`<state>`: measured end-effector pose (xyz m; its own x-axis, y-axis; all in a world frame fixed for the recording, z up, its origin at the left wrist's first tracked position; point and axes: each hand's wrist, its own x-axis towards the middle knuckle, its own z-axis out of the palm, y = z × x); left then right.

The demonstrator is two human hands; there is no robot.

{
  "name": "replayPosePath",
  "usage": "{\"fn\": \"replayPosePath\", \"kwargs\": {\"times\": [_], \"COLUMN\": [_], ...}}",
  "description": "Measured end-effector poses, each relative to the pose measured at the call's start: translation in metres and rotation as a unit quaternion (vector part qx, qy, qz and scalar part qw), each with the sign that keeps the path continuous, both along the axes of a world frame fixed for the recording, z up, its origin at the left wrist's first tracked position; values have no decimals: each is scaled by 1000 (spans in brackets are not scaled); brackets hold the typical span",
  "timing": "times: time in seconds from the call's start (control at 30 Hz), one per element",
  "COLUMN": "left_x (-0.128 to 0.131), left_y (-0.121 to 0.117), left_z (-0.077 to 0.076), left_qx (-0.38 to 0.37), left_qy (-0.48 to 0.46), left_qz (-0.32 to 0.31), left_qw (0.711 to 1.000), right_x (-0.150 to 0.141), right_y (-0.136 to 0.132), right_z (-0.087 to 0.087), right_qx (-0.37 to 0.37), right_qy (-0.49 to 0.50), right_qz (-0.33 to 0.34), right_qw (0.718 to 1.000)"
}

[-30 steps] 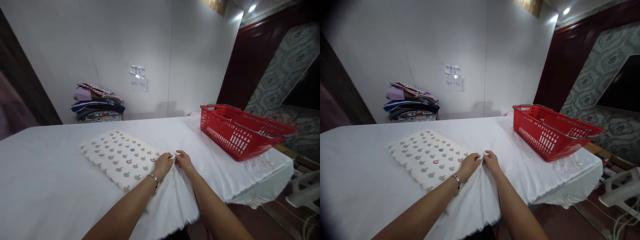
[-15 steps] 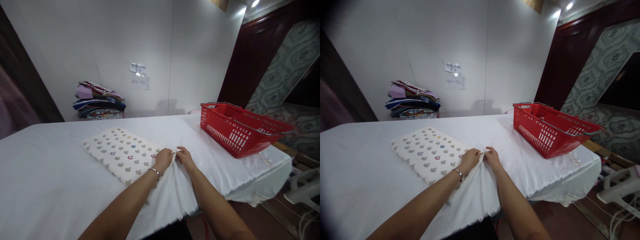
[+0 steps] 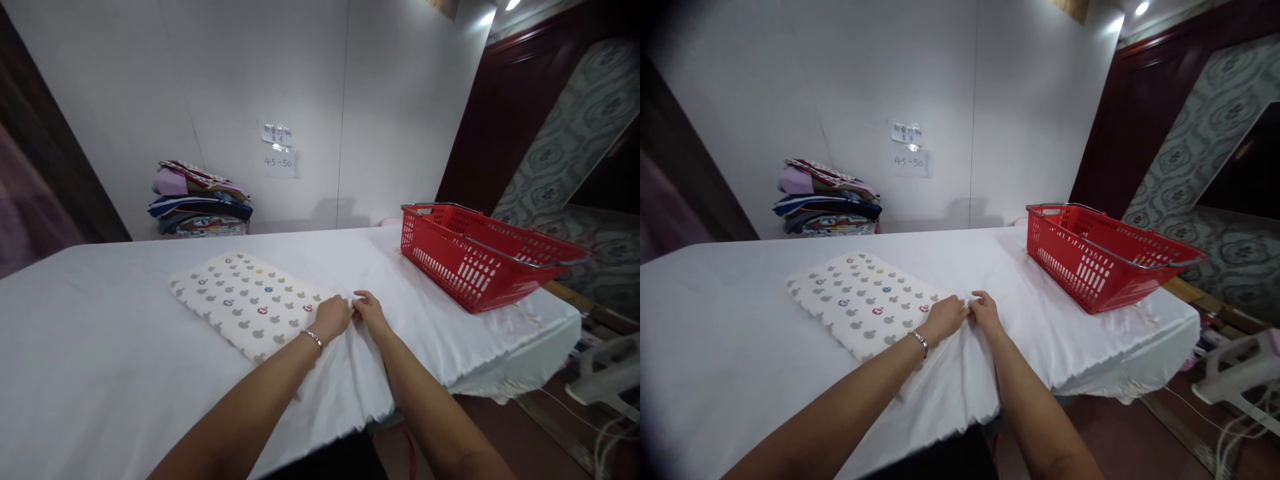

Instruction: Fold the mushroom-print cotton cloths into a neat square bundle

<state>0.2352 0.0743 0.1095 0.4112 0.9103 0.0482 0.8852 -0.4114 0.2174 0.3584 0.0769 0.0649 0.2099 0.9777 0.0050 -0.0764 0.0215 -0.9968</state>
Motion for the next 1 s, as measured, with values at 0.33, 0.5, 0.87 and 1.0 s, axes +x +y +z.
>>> {"fn": "replayPosePath", "kwargs": {"times": [0.33, 0.5, 0.87, 1.0], "left_x": [-3, -4, 8, 7], "left_y": [5, 3, -8, -14], "left_z": [-8, -11, -8, -8], "left_qx": [8, 20, 18, 17], "left_qy": [-28, -44, -18, -14], "left_qz": [30, 30, 15, 12], "left_qw": [999, 998, 1000, 1000], "right_x": [0, 1, -3, -2], "right_y": [-1, 0, 3, 8], "right_z": [2, 0, 1, -4], "right_qx": [-1, 2, -16, -12], "right_qy": [1, 2, -46, -60], "right_qz": [-1, 6, -1, -15], "right_qw": [1000, 1000, 999, 998]}}
